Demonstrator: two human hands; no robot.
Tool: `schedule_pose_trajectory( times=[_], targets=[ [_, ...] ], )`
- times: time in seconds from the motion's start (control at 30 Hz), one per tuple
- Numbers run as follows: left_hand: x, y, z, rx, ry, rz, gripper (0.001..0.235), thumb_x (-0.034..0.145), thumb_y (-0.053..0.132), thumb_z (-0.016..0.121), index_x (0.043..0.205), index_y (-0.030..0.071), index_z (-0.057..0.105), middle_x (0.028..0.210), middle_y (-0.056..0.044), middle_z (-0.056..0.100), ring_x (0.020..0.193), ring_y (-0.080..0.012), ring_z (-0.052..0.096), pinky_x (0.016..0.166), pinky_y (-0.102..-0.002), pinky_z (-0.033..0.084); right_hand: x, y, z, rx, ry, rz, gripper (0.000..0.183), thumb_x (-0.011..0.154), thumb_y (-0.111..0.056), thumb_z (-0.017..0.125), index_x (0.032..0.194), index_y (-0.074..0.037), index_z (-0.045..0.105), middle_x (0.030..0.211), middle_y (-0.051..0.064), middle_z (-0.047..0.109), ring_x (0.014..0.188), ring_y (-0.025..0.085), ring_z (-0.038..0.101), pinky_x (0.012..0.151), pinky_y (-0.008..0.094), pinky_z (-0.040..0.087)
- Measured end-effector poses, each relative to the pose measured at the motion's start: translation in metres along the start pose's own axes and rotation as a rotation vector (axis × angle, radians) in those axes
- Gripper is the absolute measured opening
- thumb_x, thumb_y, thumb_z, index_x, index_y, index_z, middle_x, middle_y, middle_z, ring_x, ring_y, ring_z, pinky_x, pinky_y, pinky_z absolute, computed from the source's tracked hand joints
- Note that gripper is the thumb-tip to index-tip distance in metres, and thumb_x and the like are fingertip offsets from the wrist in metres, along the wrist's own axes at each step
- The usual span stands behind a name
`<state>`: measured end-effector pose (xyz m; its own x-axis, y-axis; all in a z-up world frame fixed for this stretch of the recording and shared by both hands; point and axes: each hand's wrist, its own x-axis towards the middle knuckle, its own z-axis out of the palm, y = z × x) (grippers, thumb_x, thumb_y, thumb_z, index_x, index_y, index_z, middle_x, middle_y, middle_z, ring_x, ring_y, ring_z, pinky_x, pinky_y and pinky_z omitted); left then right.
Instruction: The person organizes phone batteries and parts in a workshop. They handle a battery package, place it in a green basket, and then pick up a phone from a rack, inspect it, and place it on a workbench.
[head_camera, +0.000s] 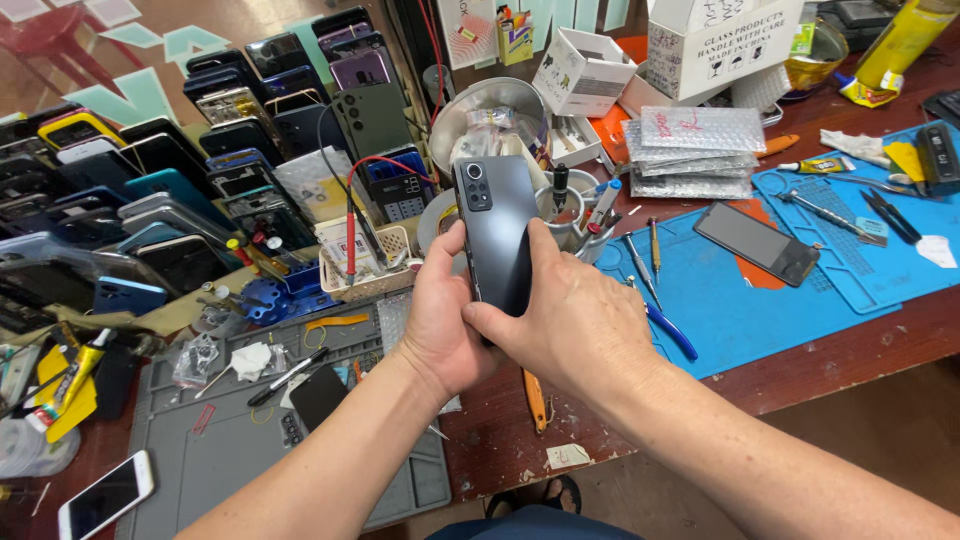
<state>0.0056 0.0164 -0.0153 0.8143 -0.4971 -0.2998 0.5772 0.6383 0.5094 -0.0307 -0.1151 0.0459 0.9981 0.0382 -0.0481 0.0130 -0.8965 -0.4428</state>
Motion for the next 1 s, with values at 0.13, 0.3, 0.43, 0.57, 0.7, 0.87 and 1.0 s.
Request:
schedule_pose_trajectory(
  times=[0.13, 0.3, 0.43, 0.57, 0.7, 0.87, 1.0],
  targets=[
    [0.014, -0.006, 0.007, 0.064, -0.086, 0.018, 0.055, 0.103, 0.060, 0.042, 0.127, 0.015, 0.063, 0.120, -0.003, 0.070, 0.113, -0.0224, 0.066, 0.101, -0.043, 0.051, 0.004, 0.007, -0.008, 0.030, 0.093, -0.002, 0.098, 0.068, -0.054, 0.079, 0.141, 0.002, 0.044, 0.095, 0.026, 0.073, 0.089, 0.041, 0.073, 0.077, 0.050, 0.058],
    [0.051, -0.029, 0.027, 0.084, -0.203, -0.065, 0.050, 0.105, 0.054, 0.038, 0.130, 0.016, 0.060, 0.125, -0.003, 0.067, 0.117, -0.0220, 0.063, 0.104, -0.043, 0.049, 0.004, 0.052, -0.024, 0.032, 0.028, 0.155, 0.099, 0.071, -0.055, 0.078, 0.146, -0.003, 0.042, 0.094, 0.027, 0.074, 0.091, 0.042, 0.073, 0.082, 0.050, 0.058],
    [0.088, -0.053, 0.039, 0.071, -0.307, -0.079, 0.049, 0.111, 0.048, 0.037, 0.137, 0.011, 0.056, 0.135, -0.005, 0.063, 0.126, -0.0222, 0.059, 0.112, -0.043, 0.044, 0.010, 0.100, -0.035, 0.046, 0.056, 0.161, 0.099, 0.067, -0.050, 0.080, 0.146, -0.005, 0.041, 0.099, 0.025, 0.073, 0.094, 0.041, 0.072, 0.082, 0.051, 0.058],
    [0.137, -0.088, 0.071, 0.049, -0.294, -0.087, 0.047, 0.110, 0.044, 0.037, 0.138, 0.011, 0.054, 0.138, -0.006, 0.061, 0.129, -0.0238, 0.057, 0.115, -0.045, 0.042, 0.026, 0.166, -0.061, 0.033, 0.073, 0.096, 0.107, 0.066, -0.046, 0.082, 0.153, -0.006, 0.036, 0.106, 0.025, 0.071, 0.098, 0.041, 0.071, 0.084, 0.050, 0.057],
    [0.183, -0.136, 0.111, 0.016, -0.242, -0.078, 0.048, 0.108, 0.042, 0.037, 0.139, 0.010, 0.053, 0.139, -0.009, 0.061, 0.131, -0.0270, 0.056, 0.115, -0.047, 0.041, 0.040, 0.248, -0.091, 0.044, 0.041, 0.019, 0.091, 0.066, -0.042, 0.081, 0.142, -0.007, 0.045, 0.111, 0.023, 0.071, 0.103, 0.039, 0.070, 0.087, 0.049, 0.056],
    [0.230, -0.192, 0.158, -0.085, -0.238, -0.078, 0.051, 0.110, 0.043, 0.038, 0.140, 0.005, 0.053, 0.139, -0.012, 0.062, 0.131, -0.0273, 0.056, 0.115, -0.046, 0.041, 0.051, 0.335, -0.134, -0.011, -0.054, -0.006, 0.101, 0.069, -0.045, 0.084, 0.148, -0.006, 0.035, 0.105, 0.024, 0.071, 0.097, 0.040, 0.071, 0.082, 0.051, 0.057],
    [0.256, -0.220, 0.184, -0.095, -0.177, -0.049, 0.048, 0.111, 0.043, 0.039, 0.137, 0.005, 0.054, 0.135, -0.013, 0.063, 0.125, -0.0278, 0.060, 0.111, -0.047, 0.045, 0.064, 0.394, -0.154, 0.136, -0.065, -0.027, 0.090, 0.069, -0.045, 0.082, 0.147, -0.015, 0.047, 0.100, 0.020, 0.073, 0.093, 0.042, 0.071, 0.081, 0.052, 0.055]
  ],
)
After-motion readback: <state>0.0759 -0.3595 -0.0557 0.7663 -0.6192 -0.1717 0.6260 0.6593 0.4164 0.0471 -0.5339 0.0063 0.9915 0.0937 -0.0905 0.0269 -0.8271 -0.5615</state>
